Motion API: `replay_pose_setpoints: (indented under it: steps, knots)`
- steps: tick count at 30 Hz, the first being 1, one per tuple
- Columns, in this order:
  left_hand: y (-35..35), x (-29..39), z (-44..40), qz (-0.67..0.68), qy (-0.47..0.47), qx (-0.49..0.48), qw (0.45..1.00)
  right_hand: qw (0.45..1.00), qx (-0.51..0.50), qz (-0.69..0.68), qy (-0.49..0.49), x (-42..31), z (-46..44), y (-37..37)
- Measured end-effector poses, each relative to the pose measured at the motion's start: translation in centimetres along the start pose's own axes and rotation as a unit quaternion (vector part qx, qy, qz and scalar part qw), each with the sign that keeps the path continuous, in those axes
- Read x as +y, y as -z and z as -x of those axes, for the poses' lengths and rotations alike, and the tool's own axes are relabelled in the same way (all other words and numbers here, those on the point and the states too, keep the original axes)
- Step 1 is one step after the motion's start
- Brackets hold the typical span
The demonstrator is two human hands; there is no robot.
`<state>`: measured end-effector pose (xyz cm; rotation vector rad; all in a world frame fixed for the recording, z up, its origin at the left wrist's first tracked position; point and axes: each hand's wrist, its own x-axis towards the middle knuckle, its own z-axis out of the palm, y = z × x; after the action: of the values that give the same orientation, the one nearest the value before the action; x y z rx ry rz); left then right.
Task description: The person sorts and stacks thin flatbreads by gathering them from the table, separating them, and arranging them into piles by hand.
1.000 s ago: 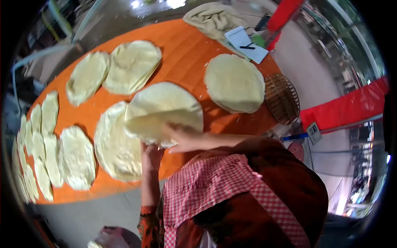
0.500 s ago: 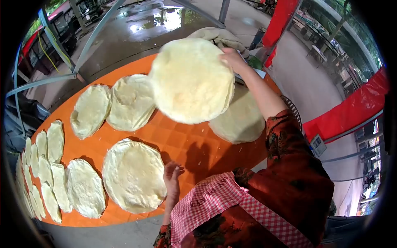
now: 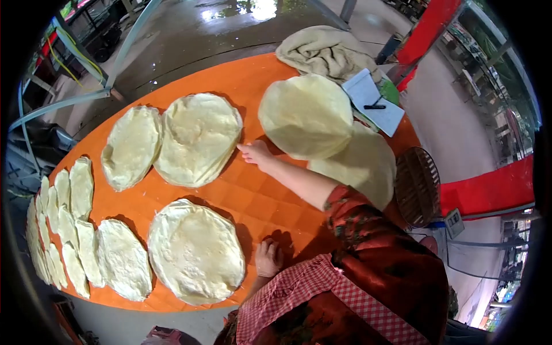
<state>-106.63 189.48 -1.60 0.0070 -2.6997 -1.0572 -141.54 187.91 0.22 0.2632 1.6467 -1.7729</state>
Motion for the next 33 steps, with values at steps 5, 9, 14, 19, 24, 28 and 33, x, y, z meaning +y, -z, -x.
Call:
replay_pose_setpoints:
  steps: [5, 9, 14, 19, 24, 28, 33]
  knots:
    - [1.0, 0.1, -0.2, 0.027, 0.012, -0.006, 1.000, 0.966, 0.132, -0.172, -0.140, -2.7, -1.6, -8.3]
    - [1.1, -0.6, 0.0, 0.035, 0.027, -0.037, 0.998, 0.983, 0.096, -0.155, 0.001, -4.8, -3.1, -10.6]
    - [1.9, -0.9, 0.4, 0.137, 0.016, 0.008, 0.990, 0.876, 0.024, 0.258, 0.406, -18.4, 3.0, -17.2]
    - [9.0, 0.6, -1.0, 0.527, 0.165, 0.200, 0.809, 0.680, -0.099, 0.521, 0.506, -21.2, 21.1, -24.1]
    - [19.6, -2.2, -1.7, 0.793, 0.137, 0.298, 0.513, 0.622, -0.269, 0.641, 0.359, -6.9, 28.4, -24.5]
    - [15.5, -6.8, 2.3, 0.794, 0.221, 0.336, 0.457, 0.589, -0.422, 0.616, 0.309, 5.1, 26.8, -18.6]
    - [14.3, -7.1, 4.0, 0.821, 0.238, 0.324, 0.406, 0.585, -0.398, 0.626, 0.327, 9.9, 24.1, -11.0]
